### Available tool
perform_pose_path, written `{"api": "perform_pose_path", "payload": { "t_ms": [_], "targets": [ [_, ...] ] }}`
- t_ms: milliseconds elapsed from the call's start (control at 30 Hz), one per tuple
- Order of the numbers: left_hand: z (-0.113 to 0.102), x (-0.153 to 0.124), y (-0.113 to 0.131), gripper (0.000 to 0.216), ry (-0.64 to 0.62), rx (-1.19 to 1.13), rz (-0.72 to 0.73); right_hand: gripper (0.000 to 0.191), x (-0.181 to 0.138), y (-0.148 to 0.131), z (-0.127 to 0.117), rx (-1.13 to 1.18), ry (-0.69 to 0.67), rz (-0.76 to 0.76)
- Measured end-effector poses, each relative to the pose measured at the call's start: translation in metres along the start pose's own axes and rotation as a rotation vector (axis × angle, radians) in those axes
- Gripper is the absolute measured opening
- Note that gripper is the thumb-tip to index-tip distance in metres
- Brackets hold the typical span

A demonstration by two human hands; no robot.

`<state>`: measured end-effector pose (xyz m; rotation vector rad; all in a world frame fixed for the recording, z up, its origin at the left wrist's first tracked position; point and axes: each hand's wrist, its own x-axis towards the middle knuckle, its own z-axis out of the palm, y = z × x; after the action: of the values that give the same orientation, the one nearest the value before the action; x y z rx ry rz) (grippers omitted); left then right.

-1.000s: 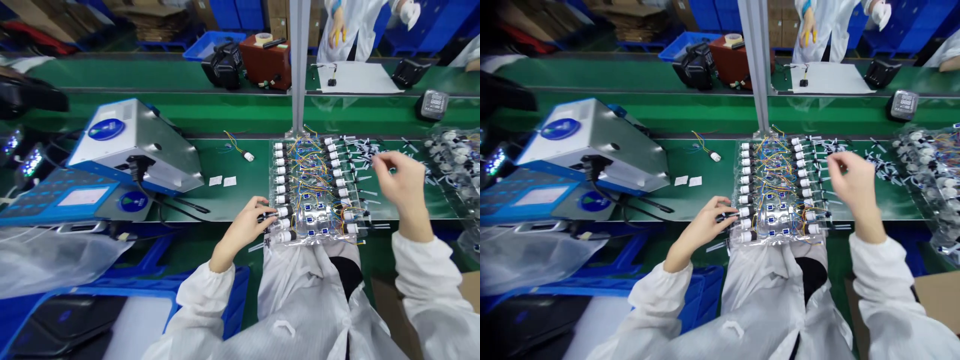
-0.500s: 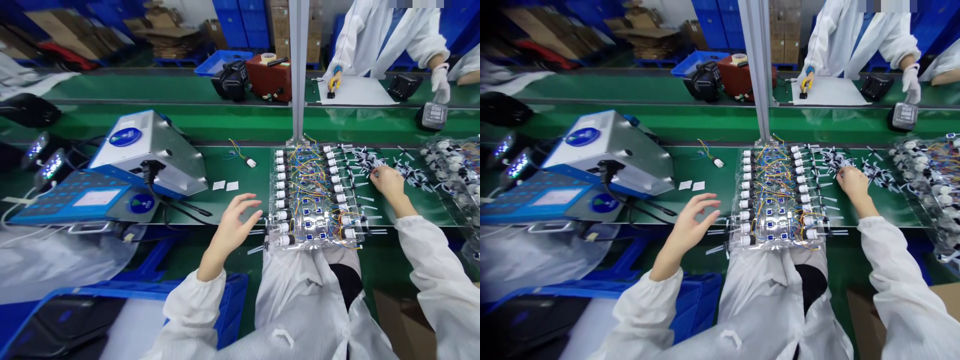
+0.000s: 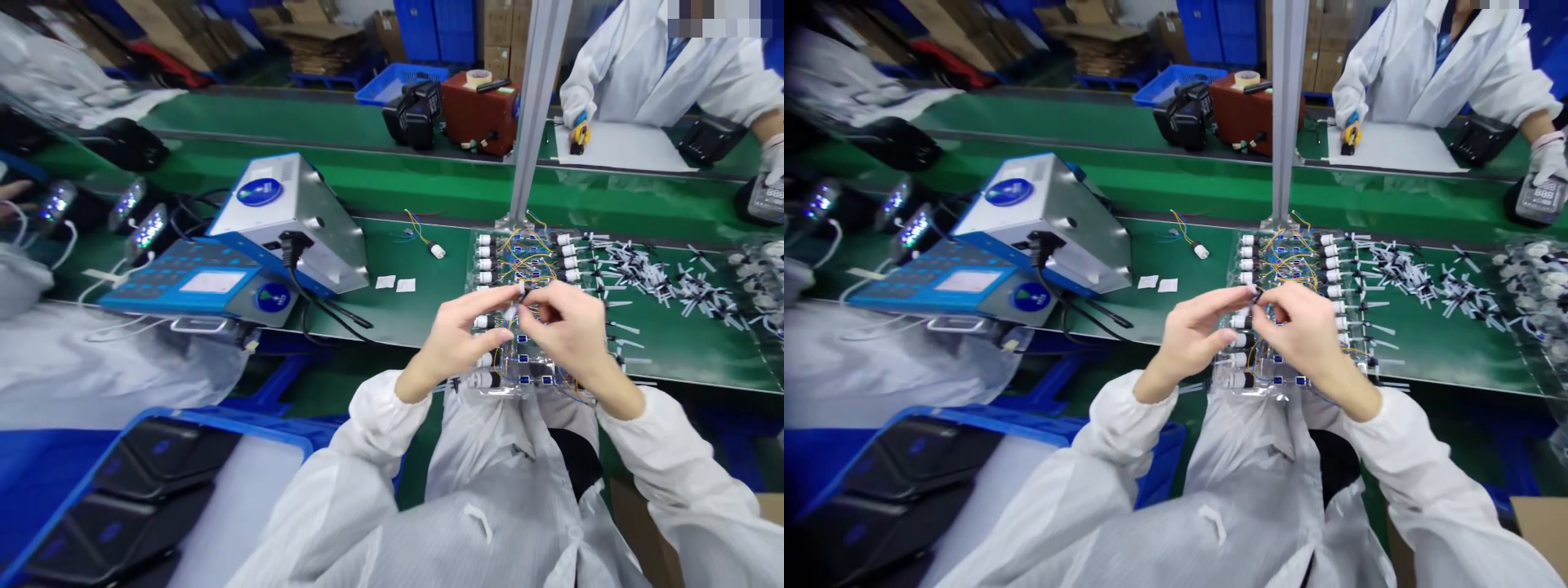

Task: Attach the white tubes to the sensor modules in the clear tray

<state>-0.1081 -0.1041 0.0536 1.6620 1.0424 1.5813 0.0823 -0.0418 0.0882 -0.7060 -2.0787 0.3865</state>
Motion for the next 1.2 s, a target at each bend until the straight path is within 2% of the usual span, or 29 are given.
{"api": "perform_pose_path", "payload": {
  "t_ms": [67, 167, 233, 300, 400, 467, 567, 700, 933, 1067, 1200],
  "targets": [
    [0.002, 0.003, -0.004, 0.032, 0.106, -0.003, -0.023, 0.012, 0.002, -0.007, 0.027, 0.065, -0.01, -0.053],
    [-0.011, -0.002, -0.018, 0.022, 0.221, -0.11, -0.115, 0.012, 0.003, -0.003, 0.049, 0.169, -0.104, -0.111],
    [-0.026, -0.007, -0.032, 0.029, 0.257, -0.203, -0.179, 0.012, 0.003, 0.001, 0.055, 0.242, -0.222, -0.146],
    [-0.042, -0.013, -0.046, 0.043, 0.272, -0.272, -0.251, 0.021, 0.003, 0.005, 0.057, 0.315, -0.37, -0.165],
    [-0.061, -0.018, -0.066, 0.054, 0.179, -0.318, -0.393, 0.018, 0.003, 0.017, 0.062, 0.383, -0.51, -0.126],
    [-0.069, -0.02, -0.077, 0.042, 0.114, -0.29, -0.464, 0.014, 0.001, 0.03, 0.07, 0.326, -0.557, -0.101],
    [-0.075, -0.024, -0.093, 0.028, 0.117, -0.221, -0.46, 0.019, -0.007, 0.053, 0.085, 0.095, -0.627, -0.177],
    [-0.071, -0.031, -0.111, 0.027, 0.084, -0.186, -0.432, 0.031, -0.021, 0.074, 0.102, -0.11, -0.71, -0.299],
    [-0.061, -0.037, -0.133, 0.048, 0.171, -0.221, -0.514, 0.021, -0.025, 0.071, 0.108, -0.239, -0.703, -0.278],
    [-0.055, -0.039, -0.128, 0.032, 0.135, -0.027, -0.442, 0.019, -0.028, 0.071, 0.104, -0.241, -0.636, -0.289],
    [-0.047, -0.044, -0.121, 0.025, 0.142, 0.062, -0.363, 0.028, -0.034, 0.072, 0.101, -0.003, -0.49, -0.173]
  ]
}}
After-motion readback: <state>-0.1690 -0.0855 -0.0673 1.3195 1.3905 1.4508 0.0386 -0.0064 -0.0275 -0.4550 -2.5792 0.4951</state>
